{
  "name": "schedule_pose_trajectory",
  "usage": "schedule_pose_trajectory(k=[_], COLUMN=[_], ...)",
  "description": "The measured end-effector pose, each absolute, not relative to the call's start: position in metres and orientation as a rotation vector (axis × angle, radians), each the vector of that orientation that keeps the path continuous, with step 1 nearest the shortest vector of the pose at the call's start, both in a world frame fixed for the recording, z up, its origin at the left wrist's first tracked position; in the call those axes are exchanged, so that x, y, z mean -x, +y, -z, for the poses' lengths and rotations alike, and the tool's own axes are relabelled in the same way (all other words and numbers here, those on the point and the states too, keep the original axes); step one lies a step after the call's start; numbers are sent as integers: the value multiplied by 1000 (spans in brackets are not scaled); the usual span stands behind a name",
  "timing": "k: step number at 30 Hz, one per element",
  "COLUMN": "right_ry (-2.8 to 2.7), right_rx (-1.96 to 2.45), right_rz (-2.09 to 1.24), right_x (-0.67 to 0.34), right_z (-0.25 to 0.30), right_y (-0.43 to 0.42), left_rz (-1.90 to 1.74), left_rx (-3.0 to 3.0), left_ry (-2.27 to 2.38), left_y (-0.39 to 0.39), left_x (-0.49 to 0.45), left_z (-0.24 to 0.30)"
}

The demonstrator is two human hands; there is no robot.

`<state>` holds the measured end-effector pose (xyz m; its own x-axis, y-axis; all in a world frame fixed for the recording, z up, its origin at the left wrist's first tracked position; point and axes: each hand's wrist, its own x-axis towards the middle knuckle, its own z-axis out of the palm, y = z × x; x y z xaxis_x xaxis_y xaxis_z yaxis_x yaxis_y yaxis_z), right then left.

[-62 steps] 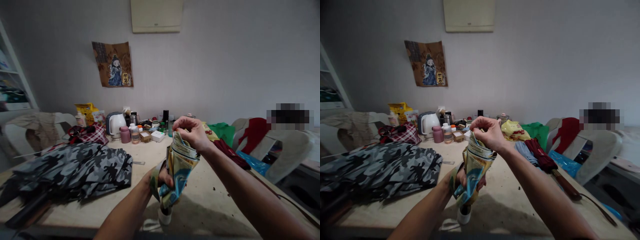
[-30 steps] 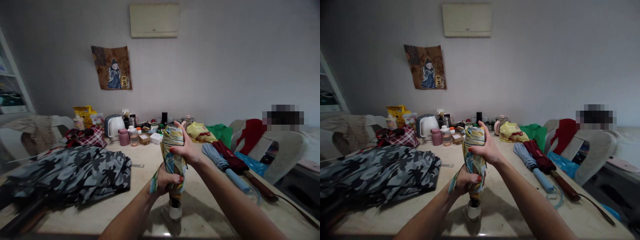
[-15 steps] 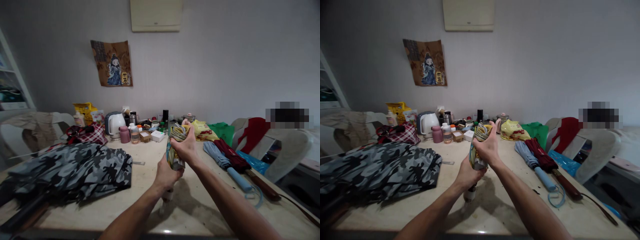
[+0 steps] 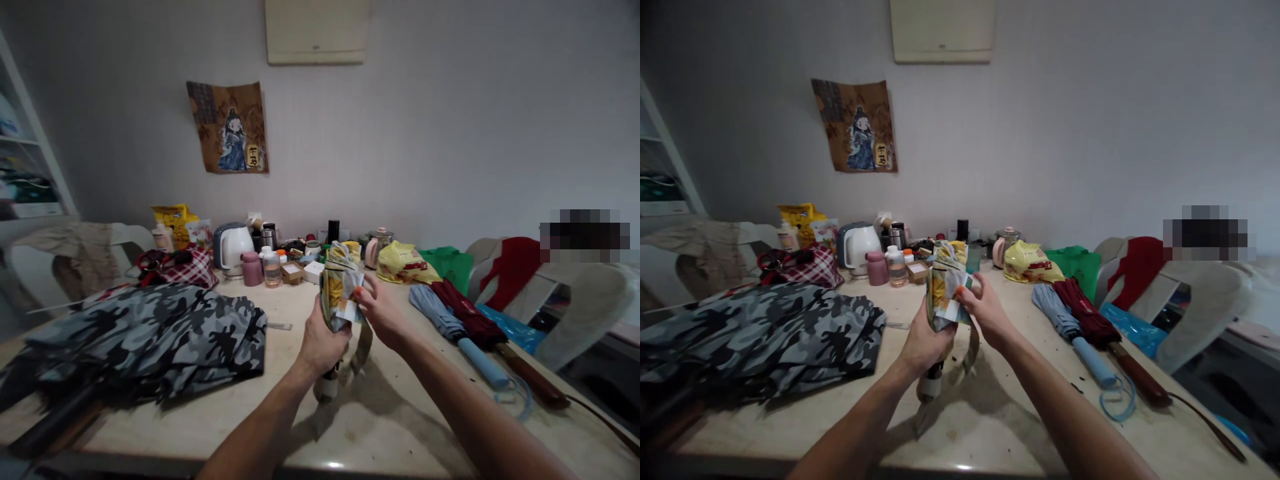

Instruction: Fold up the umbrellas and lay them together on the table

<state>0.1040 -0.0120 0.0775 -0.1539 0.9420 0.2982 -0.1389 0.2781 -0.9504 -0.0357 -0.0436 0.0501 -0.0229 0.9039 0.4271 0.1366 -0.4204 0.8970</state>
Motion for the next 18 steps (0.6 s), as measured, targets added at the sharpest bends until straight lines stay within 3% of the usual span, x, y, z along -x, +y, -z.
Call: schedule_pose_trajectory(k=[3, 8, 18], right_ry=[-1621, -1741, -1797], right_rx=[786, 767, 909], right_rz=[-1410, -1418, -1109], right_x=[-127, -159, -193], right_z=[-60, -58, -65], right_y=[-16, -28, -33], left_rz=[-1503, -1451, -1158], left_rx=[-1623, -1621, -1174], left_ry=[1091, 1117, 791], left_y=[-41, -38, -55], left_x=[40, 40, 34], left_z=[-51, -48, -60])
